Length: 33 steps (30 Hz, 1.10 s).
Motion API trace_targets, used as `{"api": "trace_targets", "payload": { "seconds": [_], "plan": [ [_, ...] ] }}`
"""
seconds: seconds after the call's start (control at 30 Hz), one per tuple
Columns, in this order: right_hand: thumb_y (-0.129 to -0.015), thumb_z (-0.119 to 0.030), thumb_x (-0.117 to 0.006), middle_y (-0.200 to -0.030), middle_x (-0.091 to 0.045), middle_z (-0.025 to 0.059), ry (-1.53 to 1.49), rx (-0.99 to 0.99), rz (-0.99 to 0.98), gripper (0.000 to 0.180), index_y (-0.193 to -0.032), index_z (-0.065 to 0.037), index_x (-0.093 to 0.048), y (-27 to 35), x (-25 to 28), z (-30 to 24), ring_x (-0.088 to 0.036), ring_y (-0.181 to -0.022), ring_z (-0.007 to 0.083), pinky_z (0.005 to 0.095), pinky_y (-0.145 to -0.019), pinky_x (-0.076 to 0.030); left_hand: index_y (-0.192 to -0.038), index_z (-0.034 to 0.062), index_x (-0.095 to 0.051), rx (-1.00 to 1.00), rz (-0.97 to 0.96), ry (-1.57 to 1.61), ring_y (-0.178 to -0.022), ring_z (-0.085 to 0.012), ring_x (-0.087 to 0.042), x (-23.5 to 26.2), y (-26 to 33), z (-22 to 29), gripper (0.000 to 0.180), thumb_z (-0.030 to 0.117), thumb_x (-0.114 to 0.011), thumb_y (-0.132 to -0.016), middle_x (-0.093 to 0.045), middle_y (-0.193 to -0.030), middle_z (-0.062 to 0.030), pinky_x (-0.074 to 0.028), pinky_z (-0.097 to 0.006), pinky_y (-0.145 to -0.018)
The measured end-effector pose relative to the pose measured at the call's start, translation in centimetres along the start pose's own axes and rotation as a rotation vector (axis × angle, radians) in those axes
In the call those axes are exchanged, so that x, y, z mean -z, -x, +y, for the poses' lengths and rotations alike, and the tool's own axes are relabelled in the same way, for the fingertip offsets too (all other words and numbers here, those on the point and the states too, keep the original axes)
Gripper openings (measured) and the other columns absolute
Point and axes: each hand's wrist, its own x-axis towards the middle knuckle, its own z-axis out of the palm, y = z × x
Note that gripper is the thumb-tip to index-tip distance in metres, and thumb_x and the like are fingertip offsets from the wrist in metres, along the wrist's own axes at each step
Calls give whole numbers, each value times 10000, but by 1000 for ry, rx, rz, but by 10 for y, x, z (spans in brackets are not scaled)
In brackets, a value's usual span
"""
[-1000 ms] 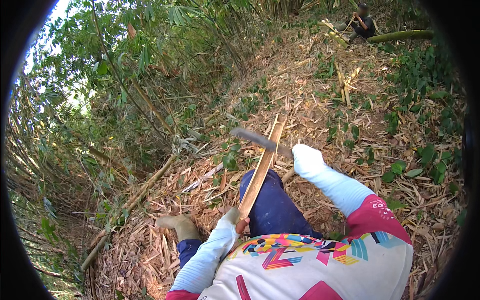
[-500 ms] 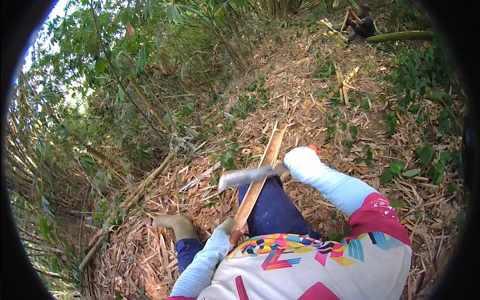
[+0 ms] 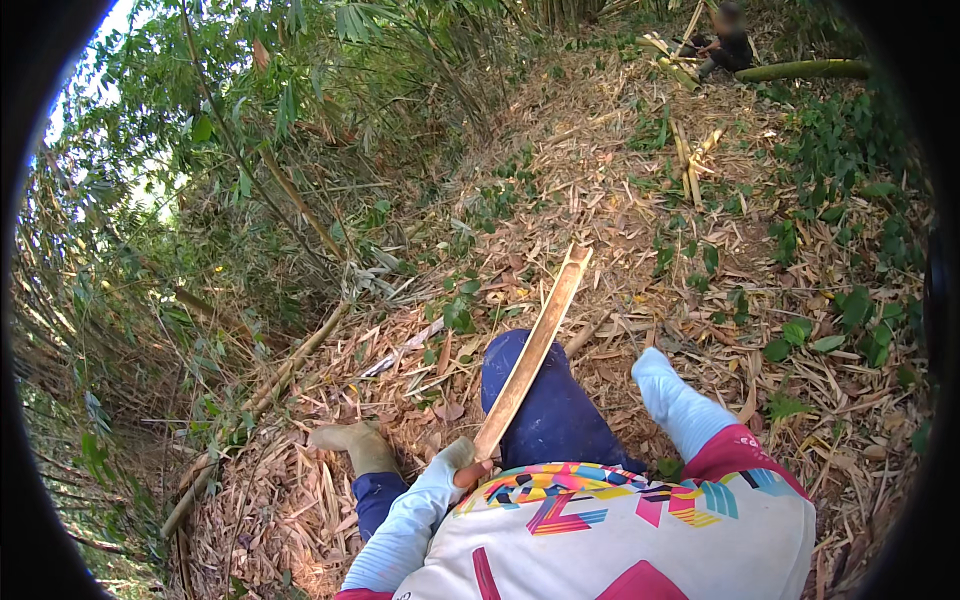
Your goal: The person sits on the forest floor and uses a machete to split a long bamboo stalk lengthwise. They hold the bamboo with one hand and repeatedly strike it with the machete to create a long, thin sliver.
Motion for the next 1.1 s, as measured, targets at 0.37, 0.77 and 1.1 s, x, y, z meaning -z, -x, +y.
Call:
{"api": "trace_targets", "payload": {
  "seconds": [0.37,0.77,1.1],
  "plan": [
    [-808,-206,-771,-892,-683,199,-790,305,567,373,-1070,1,-605,20,46,-38,-682,-855,345,402,-768,-524,-1474,-107,-307,25,103,-176,-1394,-327,-411,-18,-22,29,909,422,-717,-859,-468,-1444,-282,-293,-343,-1144],
    [-770,-279,-687,-879,-734,104,266,716,247,152,-849,-162,-743,147,88,-113,-714,-879,281,410,-763,-556,-1428,-84,-415,72,124,-210,-1340,-360,-477,-18,-44,28,909,577,-654,-851,-500,-1406,-303,-351,-364,-1110],
    [-877,-164,-614,-929,-719,136,57,599,244,199,-1041,-87,-696,120,132,-103,-713,-916,304,426,-779,-560,-1406,-111,-424,33,110,-150,-1312,-347,-505,-18,-32,37,861,512,-678,-869,-529,-1383,-286,-363,-348,-1093]
  ]
}}
